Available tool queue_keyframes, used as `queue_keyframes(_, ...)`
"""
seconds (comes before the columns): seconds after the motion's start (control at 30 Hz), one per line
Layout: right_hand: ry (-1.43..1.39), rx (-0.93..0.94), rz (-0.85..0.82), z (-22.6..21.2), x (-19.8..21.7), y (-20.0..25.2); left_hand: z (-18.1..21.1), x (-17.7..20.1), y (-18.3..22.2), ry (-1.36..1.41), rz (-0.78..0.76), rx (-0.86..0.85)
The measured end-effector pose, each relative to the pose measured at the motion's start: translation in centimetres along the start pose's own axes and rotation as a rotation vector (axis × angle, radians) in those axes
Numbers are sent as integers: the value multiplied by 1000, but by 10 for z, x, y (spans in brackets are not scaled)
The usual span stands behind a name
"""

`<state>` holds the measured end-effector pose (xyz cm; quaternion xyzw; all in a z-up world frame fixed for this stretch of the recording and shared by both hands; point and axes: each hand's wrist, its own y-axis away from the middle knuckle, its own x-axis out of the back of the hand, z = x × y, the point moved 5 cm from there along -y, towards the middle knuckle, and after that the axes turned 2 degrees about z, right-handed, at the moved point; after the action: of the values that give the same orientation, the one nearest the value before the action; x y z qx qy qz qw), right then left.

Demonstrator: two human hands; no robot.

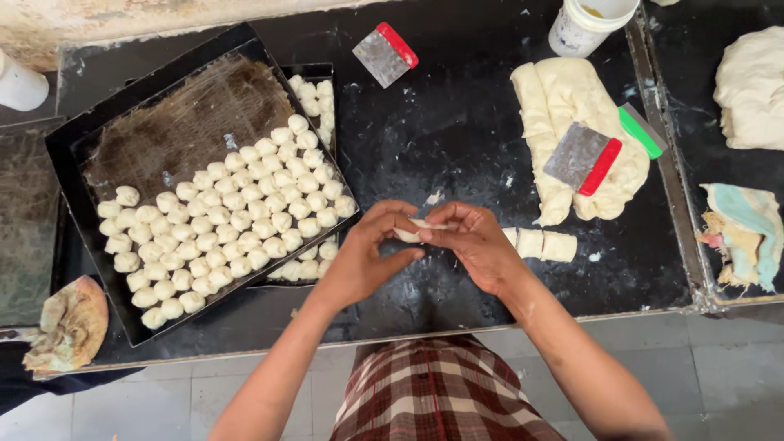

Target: The person divides portions of dough from a larger mass, rolls them into small spheres by hand, and places them onto a metal baking tray.

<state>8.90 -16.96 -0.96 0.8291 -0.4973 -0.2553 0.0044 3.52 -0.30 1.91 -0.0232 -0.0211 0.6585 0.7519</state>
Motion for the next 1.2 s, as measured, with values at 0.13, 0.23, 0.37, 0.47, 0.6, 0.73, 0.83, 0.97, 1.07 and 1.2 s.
queue_keyframes(0.13,34,29,-24,32,3,26,-56,19,-9,443,57,157)
queue_keyframes(0.23,-1,-50,67,30,8,30,-69,48,-6,397,253,193)
queue_keyframes(0.37,139,-235,259,45,-15,20,-69,66,14,441,150,366)
queue_keyframes(0.47,56,37,64,34,-58,11,-66,67,35,404,24,272)
queue_keyframes(0.6,1142,1082,-95,-1,-116,28,-58,83,52,330,145,282)
queue_keyframes(0.73,1105,1067,-226,15,-153,8,-33,115,71,807,235,424)
queue_keyframes(0.83,969,985,-240,26,-175,-2,-26,131,87,735,199,416)
queue_keyframes(0.97,1044,512,23,32,-199,-44,-15,161,107,310,115,104)
queue_keyframes(1.07,323,-194,-273,63,-231,-81,-9,190,119,-8,147,-87)
queue_keyframes(1.2,668,369,-362,63,-287,-68,-17,231,134,352,361,160)
